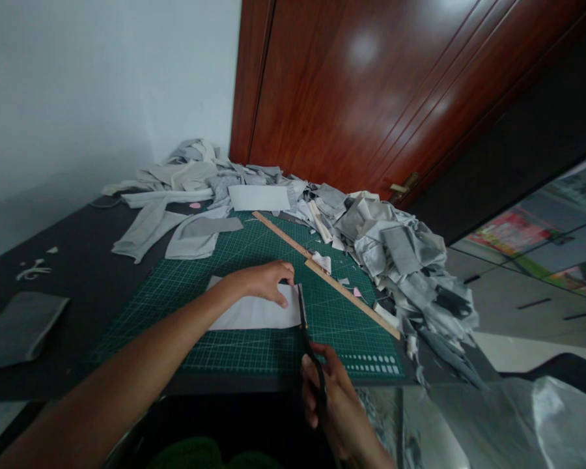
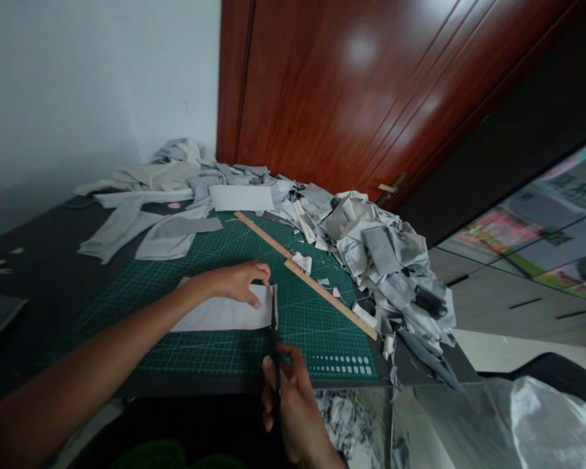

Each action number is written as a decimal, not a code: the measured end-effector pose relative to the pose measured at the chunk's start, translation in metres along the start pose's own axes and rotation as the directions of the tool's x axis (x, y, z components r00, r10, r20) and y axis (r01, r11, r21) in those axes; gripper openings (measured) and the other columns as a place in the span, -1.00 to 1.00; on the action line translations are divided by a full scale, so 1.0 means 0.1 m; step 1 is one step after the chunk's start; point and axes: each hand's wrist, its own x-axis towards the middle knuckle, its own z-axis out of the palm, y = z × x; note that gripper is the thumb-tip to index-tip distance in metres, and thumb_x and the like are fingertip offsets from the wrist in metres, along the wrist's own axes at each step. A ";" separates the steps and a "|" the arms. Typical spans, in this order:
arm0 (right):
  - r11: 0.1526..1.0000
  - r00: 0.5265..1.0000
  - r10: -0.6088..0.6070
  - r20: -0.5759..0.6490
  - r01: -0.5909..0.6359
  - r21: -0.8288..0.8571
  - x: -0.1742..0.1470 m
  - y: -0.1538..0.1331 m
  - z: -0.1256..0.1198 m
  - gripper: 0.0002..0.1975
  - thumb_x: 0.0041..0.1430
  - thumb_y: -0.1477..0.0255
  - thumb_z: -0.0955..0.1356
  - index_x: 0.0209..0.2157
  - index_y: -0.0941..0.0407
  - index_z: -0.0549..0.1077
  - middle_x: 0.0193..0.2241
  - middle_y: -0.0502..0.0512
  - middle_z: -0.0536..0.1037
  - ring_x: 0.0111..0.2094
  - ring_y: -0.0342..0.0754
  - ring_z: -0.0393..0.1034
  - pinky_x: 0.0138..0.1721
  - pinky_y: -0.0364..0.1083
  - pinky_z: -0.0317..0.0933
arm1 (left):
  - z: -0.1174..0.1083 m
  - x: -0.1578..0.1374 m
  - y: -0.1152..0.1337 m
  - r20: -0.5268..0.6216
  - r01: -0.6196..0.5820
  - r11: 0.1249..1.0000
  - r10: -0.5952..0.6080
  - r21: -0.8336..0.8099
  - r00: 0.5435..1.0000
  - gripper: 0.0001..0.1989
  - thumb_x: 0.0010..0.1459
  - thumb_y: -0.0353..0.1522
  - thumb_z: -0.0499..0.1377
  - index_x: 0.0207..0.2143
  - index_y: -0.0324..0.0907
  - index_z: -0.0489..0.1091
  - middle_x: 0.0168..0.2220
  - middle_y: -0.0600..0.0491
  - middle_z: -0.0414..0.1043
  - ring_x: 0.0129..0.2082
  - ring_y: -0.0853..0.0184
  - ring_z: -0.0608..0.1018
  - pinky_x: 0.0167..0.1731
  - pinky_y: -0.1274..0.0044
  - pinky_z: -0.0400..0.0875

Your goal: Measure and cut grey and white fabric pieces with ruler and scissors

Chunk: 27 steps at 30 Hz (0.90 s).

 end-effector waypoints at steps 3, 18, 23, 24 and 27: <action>1.000 1.000 0.000 0.017 0.001 -0.026 0.01 0.01 -0.01 -0.34 0.08 -0.06 0.47 0.03 0.03 0.24 -0.59 -0.23 0.30 -0.66 -0.25 0.10 -0.72 -0.28 0.04 | 0.00 0.00 -0.01 -0.005 -0.018 1.000 0.018 -0.001 1.000 -0.62 -0.10 -0.26 0.49 -0.25 -0.17 0.48 -0.08 0.01 0.41 -0.03 0.21 0.46 -0.03 0.48 0.31; 0.999 0.999 -0.035 0.007 0.035 -0.020 -0.01 0.05 -0.01 -0.39 0.13 0.01 0.47 0.05 0.03 0.27 -0.54 -0.20 0.32 -0.63 -0.24 0.14 -0.71 -0.29 0.05 | 0.00 0.02 -0.02 0.010 -0.022 1.000 0.022 0.005 1.000 -0.60 -0.15 -0.26 0.50 -0.27 -0.18 0.49 -0.10 0.00 0.42 -0.07 0.20 0.48 -0.06 0.48 0.35; 0.999 0.999 -0.038 0.007 0.038 -0.027 -0.01 0.07 -0.02 -0.40 0.14 0.01 0.47 0.05 0.03 0.28 -0.56 -0.20 0.32 -0.65 -0.24 0.14 -0.71 -0.28 0.03 | -0.01 0.02 -0.01 0.025 -0.012 1.000 0.012 0.000 1.000 -0.63 -0.14 -0.27 0.49 -0.28 -0.16 0.48 -0.10 0.02 0.42 -0.08 0.22 0.49 -0.06 0.47 0.36; 0.999 0.999 -0.038 0.004 0.038 -0.032 -0.01 0.06 -0.01 -0.40 0.14 0.02 0.47 0.05 0.03 0.28 -0.57 -0.20 0.32 -0.65 -0.24 0.13 -0.71 -0.28 0.03 | -0.01 0.02 -0.01 0.027 -0.010 1.000 0.010 0.003 1.000 -0.63 -0.14 -0.27 0.49 -0.28 -0.17 0.48 -0.10 0.01 0.42 -0.08 0.22 0.49 -0.06 0.47 0.36; 0.999 0.999 -0.034 0.003 0.034 -0.036 -0.01 0.04 0.00 -0.39 0.12 0.00 0.47 0.05 0.04 0.28 -0.58 -0.21 0.31 -0.65 -0.24 0.10 -0.72 -0.28 0.02 | -0.01 0.02 -0.01 0.023 -0.019 1.000 0.018 0.012 1.000 -0.62 -0.14 -0.27 0.50 -0.29 -0.17 0.47 -0.11 0.01 0.42 -0.08 0.22 0.48 -0.07 0.49 0.35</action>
